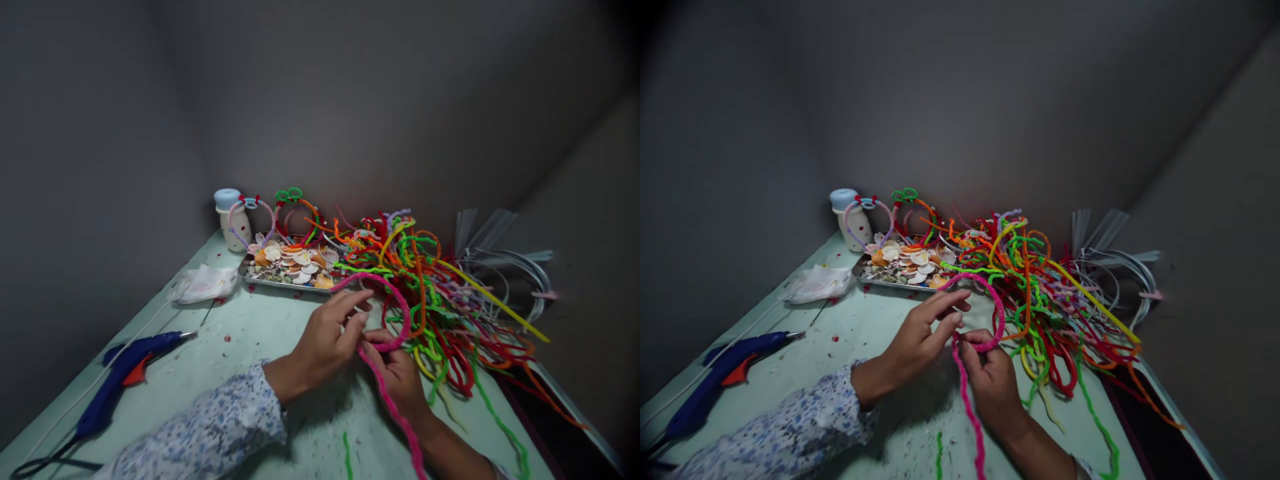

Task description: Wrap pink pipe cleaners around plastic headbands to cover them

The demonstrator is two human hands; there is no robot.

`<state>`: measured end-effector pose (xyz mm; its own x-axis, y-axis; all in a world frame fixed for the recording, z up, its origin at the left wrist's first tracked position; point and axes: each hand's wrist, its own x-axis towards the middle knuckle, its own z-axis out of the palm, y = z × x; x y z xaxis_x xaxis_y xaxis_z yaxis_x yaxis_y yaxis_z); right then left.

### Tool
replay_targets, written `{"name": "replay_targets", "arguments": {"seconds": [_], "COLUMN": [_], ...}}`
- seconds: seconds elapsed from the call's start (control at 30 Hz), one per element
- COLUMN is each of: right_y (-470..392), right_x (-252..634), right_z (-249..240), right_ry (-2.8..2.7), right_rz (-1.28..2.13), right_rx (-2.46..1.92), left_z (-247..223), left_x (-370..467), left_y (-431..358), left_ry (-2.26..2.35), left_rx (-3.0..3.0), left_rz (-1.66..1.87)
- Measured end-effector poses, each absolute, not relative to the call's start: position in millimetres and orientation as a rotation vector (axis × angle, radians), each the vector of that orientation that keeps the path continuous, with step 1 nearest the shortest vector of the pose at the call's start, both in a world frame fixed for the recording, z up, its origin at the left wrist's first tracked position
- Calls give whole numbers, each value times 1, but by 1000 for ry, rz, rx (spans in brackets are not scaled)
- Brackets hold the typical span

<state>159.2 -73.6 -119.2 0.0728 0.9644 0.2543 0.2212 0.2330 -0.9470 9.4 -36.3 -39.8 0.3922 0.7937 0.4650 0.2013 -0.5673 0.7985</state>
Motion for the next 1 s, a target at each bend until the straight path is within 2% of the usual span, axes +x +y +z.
{"name": "replay_targets", "arguments": {"seconds": [0.23, 0.4, 0.7, 1.0], "right_y": [-73, -70, -77, -78], "right_x": [163, 161, 160, 157], "right_z": [-117, -121, -112, -105], "right_ry": [-1315, -1274, -1315, -1212], "right_rz": [736, 888, 875, 956], "right_rx": [-1358, -1276, -1167, -1222], "left_z": [-36, -41, -38, -67], "left_x": [45, 48, 30, -4], "left_y": [-23, -19, -33, -48], "left_ry": [894, 915, 899, 863], "left_rx": [2102, 2130, 2128, 2314], "left_rz": [981, 1019, 1262, 1011]}}
